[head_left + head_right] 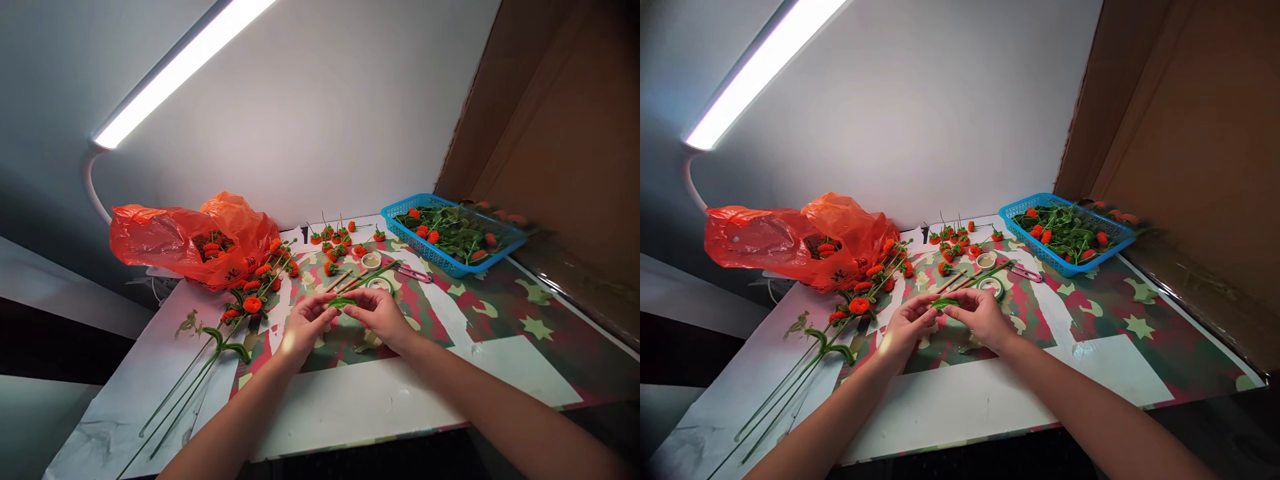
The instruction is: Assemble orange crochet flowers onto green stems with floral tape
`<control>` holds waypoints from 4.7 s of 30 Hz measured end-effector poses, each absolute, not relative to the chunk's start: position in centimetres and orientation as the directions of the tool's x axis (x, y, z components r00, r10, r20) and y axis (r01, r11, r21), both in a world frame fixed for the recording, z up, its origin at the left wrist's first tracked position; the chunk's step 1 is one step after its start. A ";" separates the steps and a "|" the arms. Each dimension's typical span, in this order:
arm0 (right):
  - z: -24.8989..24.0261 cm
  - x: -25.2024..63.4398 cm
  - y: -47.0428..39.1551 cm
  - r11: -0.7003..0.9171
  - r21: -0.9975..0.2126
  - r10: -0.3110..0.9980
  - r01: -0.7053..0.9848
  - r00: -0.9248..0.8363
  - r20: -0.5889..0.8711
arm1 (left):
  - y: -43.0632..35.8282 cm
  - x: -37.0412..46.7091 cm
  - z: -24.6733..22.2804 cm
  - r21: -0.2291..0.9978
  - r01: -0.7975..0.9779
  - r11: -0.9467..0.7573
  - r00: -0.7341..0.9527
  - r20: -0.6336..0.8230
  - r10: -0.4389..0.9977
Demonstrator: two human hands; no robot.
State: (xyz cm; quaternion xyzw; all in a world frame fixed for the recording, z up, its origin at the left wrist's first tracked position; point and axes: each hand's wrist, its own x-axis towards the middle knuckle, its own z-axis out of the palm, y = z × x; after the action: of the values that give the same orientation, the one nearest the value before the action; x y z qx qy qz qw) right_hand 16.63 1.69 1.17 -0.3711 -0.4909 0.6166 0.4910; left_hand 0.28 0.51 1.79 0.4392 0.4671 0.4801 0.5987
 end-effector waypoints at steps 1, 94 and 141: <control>1.1 16.6 1.7 -0.036 -0.969 0.969 -0.245 -0.248 0.026 | 0.5 0.3 1.7 0.971 -0.180 0.156 0.106 -0.139 0.985; 0.5 16.5 1.4 0.180 -0.973 0.965 0.142 -0.219 0.147 | 1.4 0.2 0.6 0.879 -0.368 0.302 0.167 -0.257 0.952; -0.6 18.1 2.2 0.763 -0.268 0.616 0.588 -0.537 0.576 | 2.7 -1.2 -0.3 0.874 -0.465 0.138 0.161 -0.070 0.984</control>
State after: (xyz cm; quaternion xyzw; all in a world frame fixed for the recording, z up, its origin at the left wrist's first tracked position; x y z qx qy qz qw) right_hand 18.09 2.24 -0.62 -0.3437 -0.8763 0.0209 0.3371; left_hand -1.19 2.71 -0.25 0.3682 0.3524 0.5433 0.6671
